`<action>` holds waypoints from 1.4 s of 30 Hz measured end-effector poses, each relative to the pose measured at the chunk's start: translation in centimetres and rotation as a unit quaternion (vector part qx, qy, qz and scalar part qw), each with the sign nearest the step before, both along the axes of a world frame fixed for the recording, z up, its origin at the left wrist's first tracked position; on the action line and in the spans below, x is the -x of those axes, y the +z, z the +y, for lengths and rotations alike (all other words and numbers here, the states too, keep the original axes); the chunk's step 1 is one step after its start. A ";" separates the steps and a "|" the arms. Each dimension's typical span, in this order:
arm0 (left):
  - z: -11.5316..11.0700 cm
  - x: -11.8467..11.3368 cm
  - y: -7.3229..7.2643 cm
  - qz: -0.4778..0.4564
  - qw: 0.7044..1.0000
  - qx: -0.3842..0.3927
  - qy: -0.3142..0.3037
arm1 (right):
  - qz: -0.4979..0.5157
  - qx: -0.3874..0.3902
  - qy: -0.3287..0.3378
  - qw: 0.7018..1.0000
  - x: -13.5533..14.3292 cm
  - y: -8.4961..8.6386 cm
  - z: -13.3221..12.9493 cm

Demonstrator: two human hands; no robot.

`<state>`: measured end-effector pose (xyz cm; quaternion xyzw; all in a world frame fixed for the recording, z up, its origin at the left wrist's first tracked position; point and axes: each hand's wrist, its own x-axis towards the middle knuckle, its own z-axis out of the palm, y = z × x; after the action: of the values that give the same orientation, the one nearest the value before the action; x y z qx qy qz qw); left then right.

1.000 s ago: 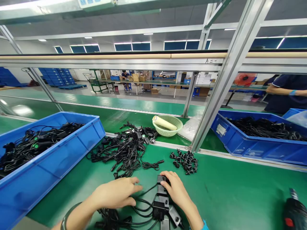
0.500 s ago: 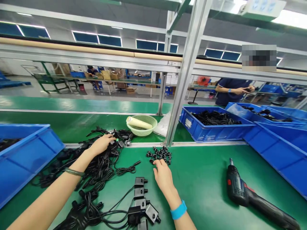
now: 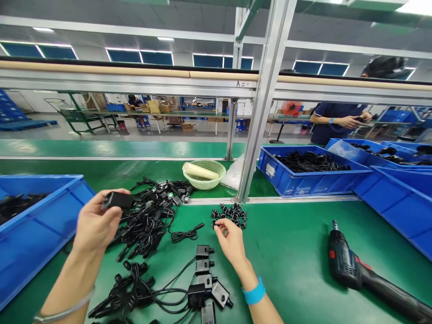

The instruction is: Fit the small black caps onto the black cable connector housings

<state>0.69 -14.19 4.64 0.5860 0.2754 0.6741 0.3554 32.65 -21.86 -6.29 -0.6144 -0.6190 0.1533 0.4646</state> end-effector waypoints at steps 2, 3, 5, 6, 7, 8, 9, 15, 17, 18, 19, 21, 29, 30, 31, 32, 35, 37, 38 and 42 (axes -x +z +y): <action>-2.5 -1.7 -0.4 -0.026 0.992 0.030 -0.120 | 0.071 -0.009 0.040 0.997 0.9 1.4 -1.2; -3.8 -2.6 -0.7 0.001 0.985 0.052 -0.166 | 0.108 -0.014 0.063 0.992 1.4 2.2 -1.9; -5.9 -4.4 -1.3 0.113 0.972 0.085 -0.185 | 0.183 -0.032 0.107 0.977 2.5 3.8 -3.6; -6.8 -5.2 -1.7 0.171 0.965 0.091 -0.174 | 0.194 -0.047 0.122 0.972 3.0 4.6 -4.4; -7.6 -5.9 -2.1 0.216 0.959 0.090 -0.161 | 0.185 -0.065 0.131 0.972 3.5 5.4 -5.3; -8.2 -6.5 -2.5 0.245 0.954 0.085 -0.153 | 0.158 -0.088 0.136 0.974 3.9 6.1 -6.0; -8.7 -6.9 -2.9 0.258 0.951 0.080 -0.150 | 0.123 -0.115 0.139 0.976 4.3 6.6 -6.7; -10.1 -7.9 -3.8 0.272 0.945 0.074 -0.168 | -0.048 -0.248 0.148 0.956 5.5 8.1 -8.4; -10.3 -7.9 -3.8 0.275 0.944 0.072 -0.167 | -0.079 -0.256 0.147 0.952 5.6 8.2 -8.5; -10.4 -7.9 -3.8 0.277 0.944 0.072 -0.164 | -0.091 -0.260 0.147 0.950 5.6 8.2 -8.6; -10.5 -7.9 -3.8 0.278 0.944 0.072 -0.162 | -0.098 -0.264 0.147 0.948 5.6 8.2 -8.6; -10.6 -7.8 -3.8 0.277 0.945 0.071 -0.160 | -0.102 -0.271 0.150 0.945 5.6 8.3 -8.7; -11.1 -7.8 -4.3 0.271 0.948 0.068 -0.149 | -0.125 -0.284 0.148 0.939 5.9 8.5 -9.1; -11.2 -7.8 -4.3 0.274 0.949 0.061 -0.143 | -0.128 -0.280 0.150 0.939 6.0 8.4 -9.1; -11.2 -7.9 -4.4 0.277 0.950 0.052 -0.135 | -0.134 -0.276 0.150 0.940 6.0 8.3 -9.1; -11.3 -8.0 -4.4 0.280 0.951 0.040 -0.126 | -0.145 -0.270 0.146 0.941 6.1 8.3 -9.0; -11.5 -8.3 -4.6 0.291 0.951 -0.003 -0.099 | -0.216 -0.264 0.095 0.935 6.2 8.0 -8.8; -11.6 -8.4 -4.7 0.298 0.950 -0.021 -0.088 | -0.264 -0.262 0.056 0.926 6.3 7.7 -8.6; -11.7 -8.4 -4.7 0.300 0.950 -0.022 -0.085 | -0.275 -0.259 0.046 0.925 6.2 7.6 -8.5; -11.9 -8.5 -5.2 0.295 0.951 -0.003 -0.097 | -0.212 -0.203 0.084 0.952 5.9 7.4 -8.6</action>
<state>9.14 -26.09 -0.56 0.7835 0.3077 0.4343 0.3208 26.74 -30.49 1.12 -0.4713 -0.7705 -0.0711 0.4232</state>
